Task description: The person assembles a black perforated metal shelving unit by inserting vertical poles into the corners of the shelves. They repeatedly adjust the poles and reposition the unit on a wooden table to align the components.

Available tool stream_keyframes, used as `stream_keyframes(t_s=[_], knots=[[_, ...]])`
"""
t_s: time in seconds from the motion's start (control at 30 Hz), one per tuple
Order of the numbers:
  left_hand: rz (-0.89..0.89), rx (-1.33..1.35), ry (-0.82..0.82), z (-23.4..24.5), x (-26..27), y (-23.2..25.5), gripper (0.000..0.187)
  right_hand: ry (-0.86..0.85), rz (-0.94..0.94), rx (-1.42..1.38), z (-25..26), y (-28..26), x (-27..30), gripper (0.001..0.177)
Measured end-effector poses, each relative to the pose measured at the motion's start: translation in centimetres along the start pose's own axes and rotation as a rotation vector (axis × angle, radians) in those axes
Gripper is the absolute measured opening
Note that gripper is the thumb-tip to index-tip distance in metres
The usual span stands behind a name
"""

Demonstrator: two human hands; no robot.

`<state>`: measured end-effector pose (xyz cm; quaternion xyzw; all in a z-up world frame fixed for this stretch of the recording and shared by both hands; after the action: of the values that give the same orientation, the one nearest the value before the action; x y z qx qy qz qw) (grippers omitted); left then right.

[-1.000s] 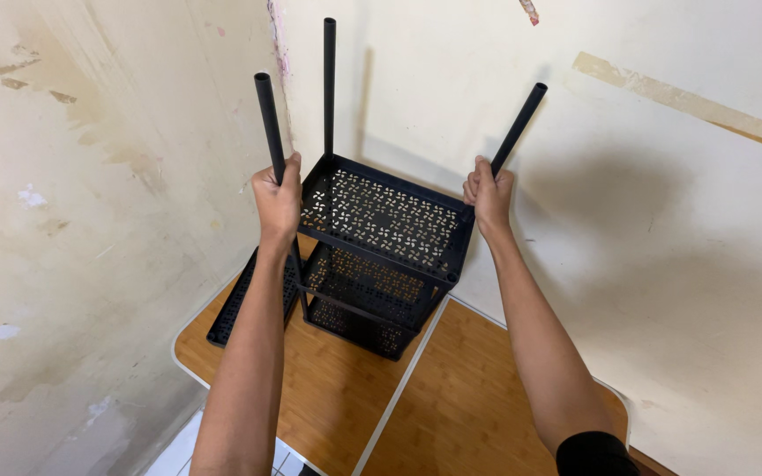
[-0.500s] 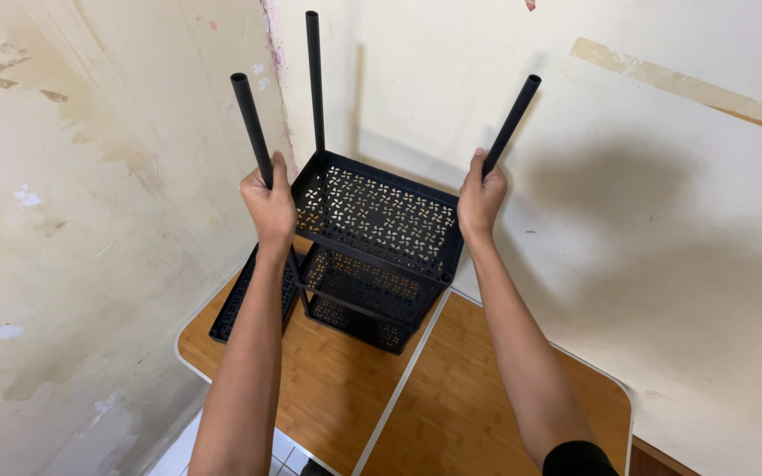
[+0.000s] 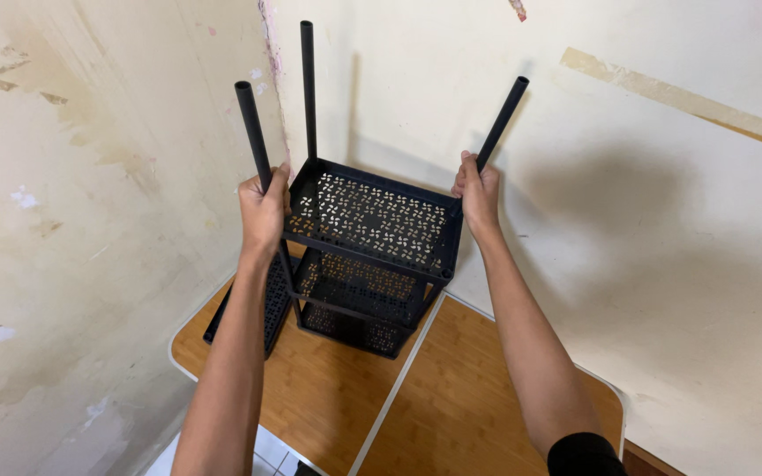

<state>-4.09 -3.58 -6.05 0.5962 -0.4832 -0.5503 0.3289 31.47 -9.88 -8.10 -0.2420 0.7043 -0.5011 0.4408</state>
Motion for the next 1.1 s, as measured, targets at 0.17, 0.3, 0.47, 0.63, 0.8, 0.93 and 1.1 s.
stream_keyframes(t_s=[0.17,0.3,0.47,0.63,0.8,0.93,1.1], knots=[[0.07,0.151,-0.224,1.8,2.2,1.1,0.042,0.021,-0.011,0.013,-1.1,0.2,-1.6,0.035],[0.065,0.383,-0.202,3.0,2.3,2.1,0.065,0.047,-0.034,0.004,-2.2,0.6,-2.4,0.03],[-0.024,0.182,-0.096,2.5,-2.5,3.1,0.062,0.075,0.021,0.032,-2.3,1.6,-2.4,0.04],[-0.157,-0.046,-0.153,-1.7,-7.4,2.3,0.05,0.101,0.009,-0.035,-2.1,2.7,-2.9,0.044],[-0.124,0.002,-0.181,-3.6,-10.1,-0.9,0.046,0.138,0.042,0.044,-2.1,2.8,-2.8,0.048],[-0.049,0.162,-0.19,-3.5,-10.5,-4.0,0.054,0.062,0.072,0.0,-2.4,2.5,-2.9,0.054],[-0.015,0.28,-0.263,-3.2,-11.2,-5.3,0.059,-0.145,-0.066,-0.077,-1.4,2.0,-3.6,0.052]])
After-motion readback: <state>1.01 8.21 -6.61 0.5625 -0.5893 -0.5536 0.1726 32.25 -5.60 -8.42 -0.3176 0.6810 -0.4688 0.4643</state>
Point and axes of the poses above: each hand's wrist, its own x-axis away from the middle knuckle, its own z-axis out of the back of the hand, y = z × x, the point moved 3 cm from there along -x, towards the middle knuckle, and after that the axes turned 1 degree about x, right-handed, at the moved point
